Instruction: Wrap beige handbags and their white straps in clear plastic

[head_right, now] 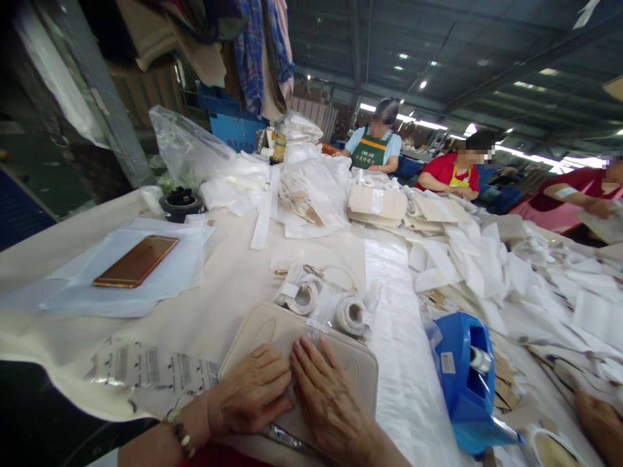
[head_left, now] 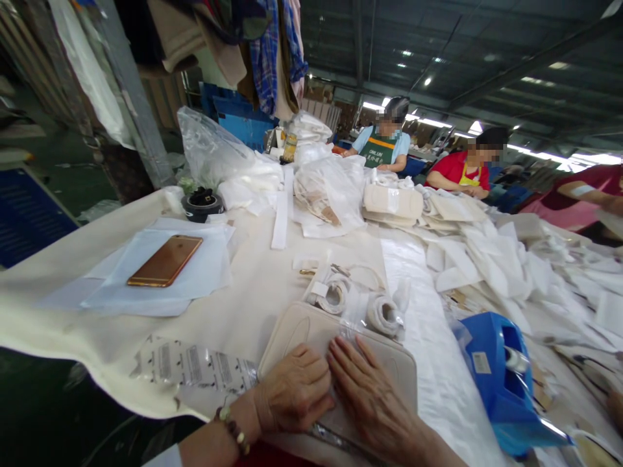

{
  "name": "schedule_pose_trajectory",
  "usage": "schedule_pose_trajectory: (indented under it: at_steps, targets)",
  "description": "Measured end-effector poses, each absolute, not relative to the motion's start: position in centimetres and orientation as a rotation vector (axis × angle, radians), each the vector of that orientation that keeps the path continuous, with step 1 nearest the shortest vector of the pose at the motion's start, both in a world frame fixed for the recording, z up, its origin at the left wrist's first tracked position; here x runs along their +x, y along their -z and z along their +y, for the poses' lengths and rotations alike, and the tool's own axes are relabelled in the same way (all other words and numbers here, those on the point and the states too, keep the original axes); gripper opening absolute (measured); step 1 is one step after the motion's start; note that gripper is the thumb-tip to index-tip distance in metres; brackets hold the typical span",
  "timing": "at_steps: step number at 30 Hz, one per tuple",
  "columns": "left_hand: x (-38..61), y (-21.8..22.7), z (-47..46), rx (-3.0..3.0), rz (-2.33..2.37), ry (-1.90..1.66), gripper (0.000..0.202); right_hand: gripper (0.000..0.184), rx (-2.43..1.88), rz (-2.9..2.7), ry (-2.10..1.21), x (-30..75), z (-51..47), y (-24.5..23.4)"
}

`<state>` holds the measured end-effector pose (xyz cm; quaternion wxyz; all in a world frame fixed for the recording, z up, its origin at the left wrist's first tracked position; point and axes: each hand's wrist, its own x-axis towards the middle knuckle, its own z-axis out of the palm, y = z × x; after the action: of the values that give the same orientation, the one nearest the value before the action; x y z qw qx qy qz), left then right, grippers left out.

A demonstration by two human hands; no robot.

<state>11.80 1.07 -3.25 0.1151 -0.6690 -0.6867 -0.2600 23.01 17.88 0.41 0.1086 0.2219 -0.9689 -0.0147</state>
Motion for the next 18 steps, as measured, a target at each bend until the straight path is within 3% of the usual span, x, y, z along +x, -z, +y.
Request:
schedule_pose_trajectory:
  at_steps: [2, 4, 6, 11, 18]
  targets:
    - [11.8, 3.0, 0.8, -1.922, -2.019, 0.825, 0.027, 0.051, 0.664, -2.876, -0.057, 23.8, 17.2, -0.4]
    - [11.7, 2.7, 0.8, -1.919, -1.977, 0.825, 0.048, 0.040, 0.760, -2.903, -0.233, 24.4, 17.0, -1.2]
    - [11.6, 2.3, 0.8, -1.946, -1.931, 0.764, 0.056, 0.028, 0.724, -2.885, -0.357, 24.9, 17.2, -2.1]
    - [11.6, 1.8, 1.0, -2.001, -1.965, 0.700, 0.054, 0.031, 0.085, -2.535, -0.010, 24.0, 18.2, -1.7]
    - [11.5, 1.8, 1.1, -2.015, -1.948, 0.698, 0.052, 0.036, -0.051, -2.593, 0.176, 20.3, 19.1, 0.2]
